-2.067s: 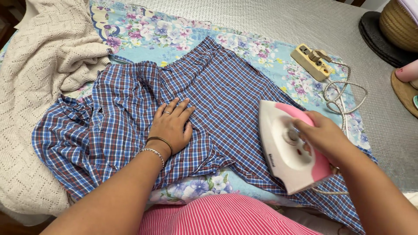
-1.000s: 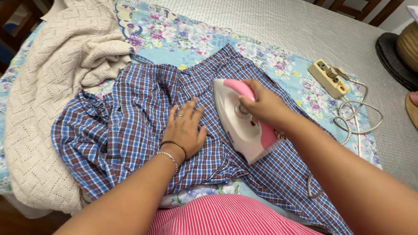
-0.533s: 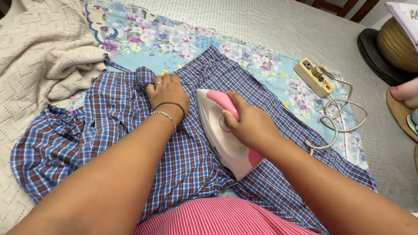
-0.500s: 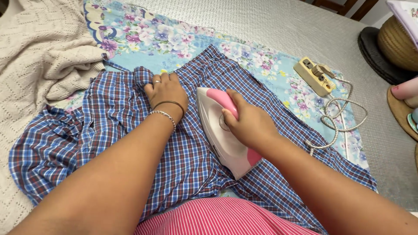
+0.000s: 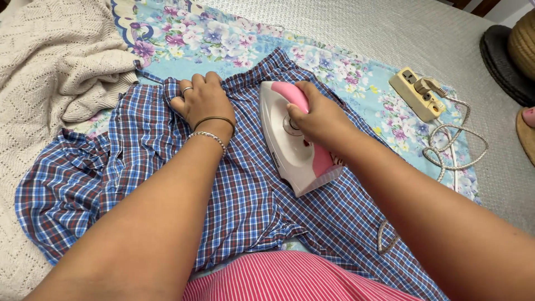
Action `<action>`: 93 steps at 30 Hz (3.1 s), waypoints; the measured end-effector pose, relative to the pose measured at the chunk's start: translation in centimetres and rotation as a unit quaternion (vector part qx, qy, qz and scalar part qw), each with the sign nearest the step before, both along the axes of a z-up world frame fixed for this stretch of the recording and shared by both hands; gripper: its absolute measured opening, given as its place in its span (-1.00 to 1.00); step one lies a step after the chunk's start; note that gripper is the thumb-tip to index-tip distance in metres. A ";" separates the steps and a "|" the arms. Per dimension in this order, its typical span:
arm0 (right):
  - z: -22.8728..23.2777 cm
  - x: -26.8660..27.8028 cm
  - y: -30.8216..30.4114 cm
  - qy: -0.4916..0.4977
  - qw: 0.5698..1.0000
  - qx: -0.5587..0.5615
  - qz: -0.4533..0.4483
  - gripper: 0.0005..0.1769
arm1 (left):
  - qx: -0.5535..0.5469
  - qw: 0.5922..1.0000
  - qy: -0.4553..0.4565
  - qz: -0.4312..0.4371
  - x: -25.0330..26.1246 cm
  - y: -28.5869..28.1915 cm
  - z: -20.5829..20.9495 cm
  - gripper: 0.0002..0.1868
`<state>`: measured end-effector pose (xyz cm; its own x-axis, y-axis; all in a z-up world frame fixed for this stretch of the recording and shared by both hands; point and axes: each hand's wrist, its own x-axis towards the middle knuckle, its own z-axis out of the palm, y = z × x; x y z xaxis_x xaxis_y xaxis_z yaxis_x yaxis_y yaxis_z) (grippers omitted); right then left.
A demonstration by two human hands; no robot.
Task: The person irons a blue and brown plaid shirt on a floral-patterned ironing board. They repeatedly smooth the fabric with their hands and use a pink and white iron to press different sections of the shirt, including the sleeves and body, while adjusting the garment's position throughout the process.
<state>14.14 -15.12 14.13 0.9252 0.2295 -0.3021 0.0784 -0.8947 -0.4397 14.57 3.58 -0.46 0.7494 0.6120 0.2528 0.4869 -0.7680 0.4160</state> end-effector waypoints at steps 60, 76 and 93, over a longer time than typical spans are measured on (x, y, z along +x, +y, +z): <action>-1.2 2.2 -5.1 -0.077 0.986 -0.147 -0.022 -0.33 | 0.041 0.924 0.192 -0.328 -11.2 -6.3 1.3 -0.11; 0.2 2.0 -5.5 -0.031 0.999 -0.039 -0.012 -0.28 | 0.044 0.925 0.185 -0.329 -11.2 -6.2 1.4 -0.11; -1.5 -0.5 -8.2 -0.114 0.985 -0.121 -0.044 -0.34 | 0.035 0.929 0.173 -0.327 -11.8 -6.0 0.9 -0.14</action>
